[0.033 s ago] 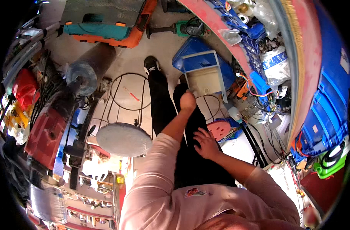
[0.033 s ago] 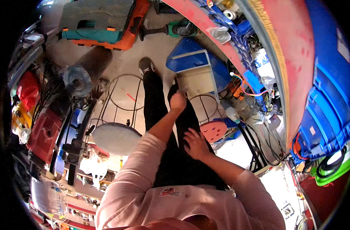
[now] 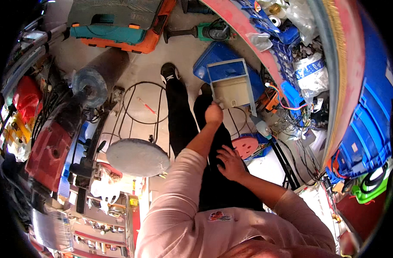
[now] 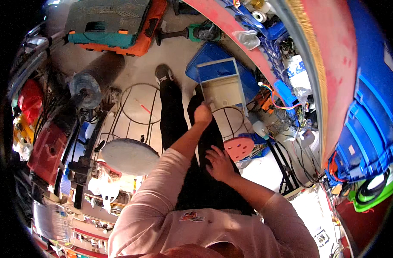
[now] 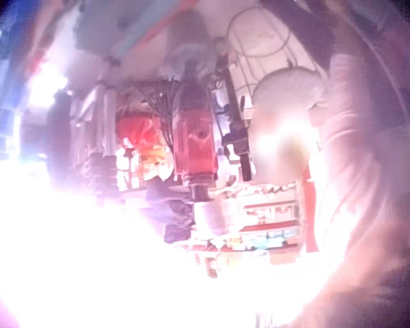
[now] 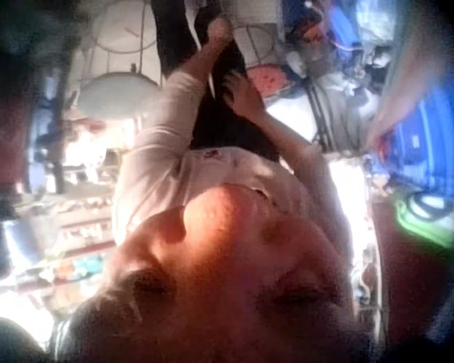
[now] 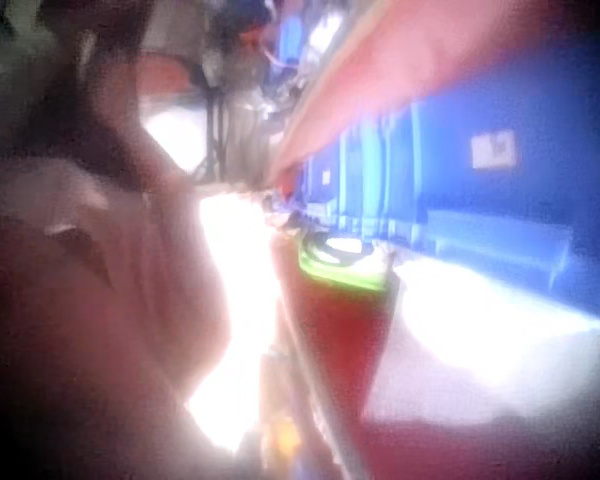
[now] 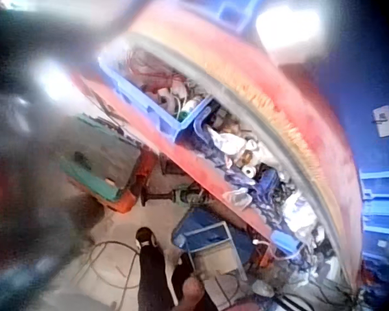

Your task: The person removes a control panel from a washing machine and then retrieves a power drill from a toolbox. They attach a bit to the drill and prepare to work on the appliance, while another person assists with the machine's components.

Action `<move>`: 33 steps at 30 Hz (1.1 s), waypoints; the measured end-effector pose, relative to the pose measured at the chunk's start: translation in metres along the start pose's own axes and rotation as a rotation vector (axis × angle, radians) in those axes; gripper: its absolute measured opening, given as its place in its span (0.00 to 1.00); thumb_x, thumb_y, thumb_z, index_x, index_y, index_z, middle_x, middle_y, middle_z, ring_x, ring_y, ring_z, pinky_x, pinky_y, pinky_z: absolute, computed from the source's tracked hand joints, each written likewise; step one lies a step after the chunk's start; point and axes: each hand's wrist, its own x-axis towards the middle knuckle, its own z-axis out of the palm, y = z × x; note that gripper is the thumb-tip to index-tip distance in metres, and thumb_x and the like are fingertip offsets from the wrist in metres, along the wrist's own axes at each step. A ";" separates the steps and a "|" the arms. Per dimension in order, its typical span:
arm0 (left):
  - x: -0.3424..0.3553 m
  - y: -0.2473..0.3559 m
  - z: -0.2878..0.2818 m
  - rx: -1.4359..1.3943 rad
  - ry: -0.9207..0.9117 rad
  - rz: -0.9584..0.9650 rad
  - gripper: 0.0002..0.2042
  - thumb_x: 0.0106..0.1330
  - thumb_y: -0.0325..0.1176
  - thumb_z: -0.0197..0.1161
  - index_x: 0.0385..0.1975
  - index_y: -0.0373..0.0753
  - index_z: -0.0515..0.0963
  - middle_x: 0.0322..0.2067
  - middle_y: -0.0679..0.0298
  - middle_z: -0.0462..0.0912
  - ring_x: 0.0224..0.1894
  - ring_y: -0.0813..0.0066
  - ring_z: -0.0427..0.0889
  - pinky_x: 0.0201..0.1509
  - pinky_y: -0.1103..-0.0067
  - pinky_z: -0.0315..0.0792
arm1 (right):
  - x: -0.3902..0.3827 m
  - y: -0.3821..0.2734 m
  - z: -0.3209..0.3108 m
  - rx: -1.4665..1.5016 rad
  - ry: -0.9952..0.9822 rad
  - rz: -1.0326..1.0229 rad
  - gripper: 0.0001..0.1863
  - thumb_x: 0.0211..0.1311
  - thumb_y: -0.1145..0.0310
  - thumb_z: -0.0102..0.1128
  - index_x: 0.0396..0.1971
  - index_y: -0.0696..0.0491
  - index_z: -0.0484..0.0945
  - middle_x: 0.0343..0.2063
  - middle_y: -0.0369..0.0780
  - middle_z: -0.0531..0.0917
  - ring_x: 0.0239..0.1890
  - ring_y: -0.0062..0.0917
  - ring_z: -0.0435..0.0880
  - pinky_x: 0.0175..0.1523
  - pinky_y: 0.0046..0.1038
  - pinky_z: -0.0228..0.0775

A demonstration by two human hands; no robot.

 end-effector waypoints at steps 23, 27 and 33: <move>0.202 -0.105 -0.378 -0.600 0.852 0.082 0.19 0.71 0.41 0.60 0.51 0.31 0.75 0.37 0.60 0.84 0.36 0.71 0.82 0.37 0.73 0.75 | 0.071 -0.006 -0.021 0.209 0.159 -0.048 0.20 0.55 0.67 0.67 0.48 0.54 0.78 0.40 0.45 0.83 0.47 0.37 0.81 0.53 0.38 0.71; 0.242 -0.155 -0.423 -0.731 0.827 -0.037 0.23 0.71 0.43 0.59 0.53 0.27 0.73 0.41 0.57 0.82 0.38 0.68 0.81 0.41 0.71 0.74 | 0.239 -0.027 -0.075 0.993 0.259 -0.029 0.29 0.62 0.65 0.68 0.61 0.56 0.68 0.49 0.39 0.80 0.50 0.23 0.79 0.53 0.29 0.73; 0.223 -0.126 -0.427 -0.629 0.725 -0.040 0.26 0.69 0.46 0.58 0.59 0.30 0.72 0.56 0.45 0.78 0.58 0.49 0.76 0.60 0.64 0.69 | 0.462 -0.139 -0.227 1.099 0.276 -0.101 0.44 0.56 0.56 0.74 0.64 0.65 0.61 0.56 0.46 0.76 0.59 0.31 0.74 0.62 0.34 0.66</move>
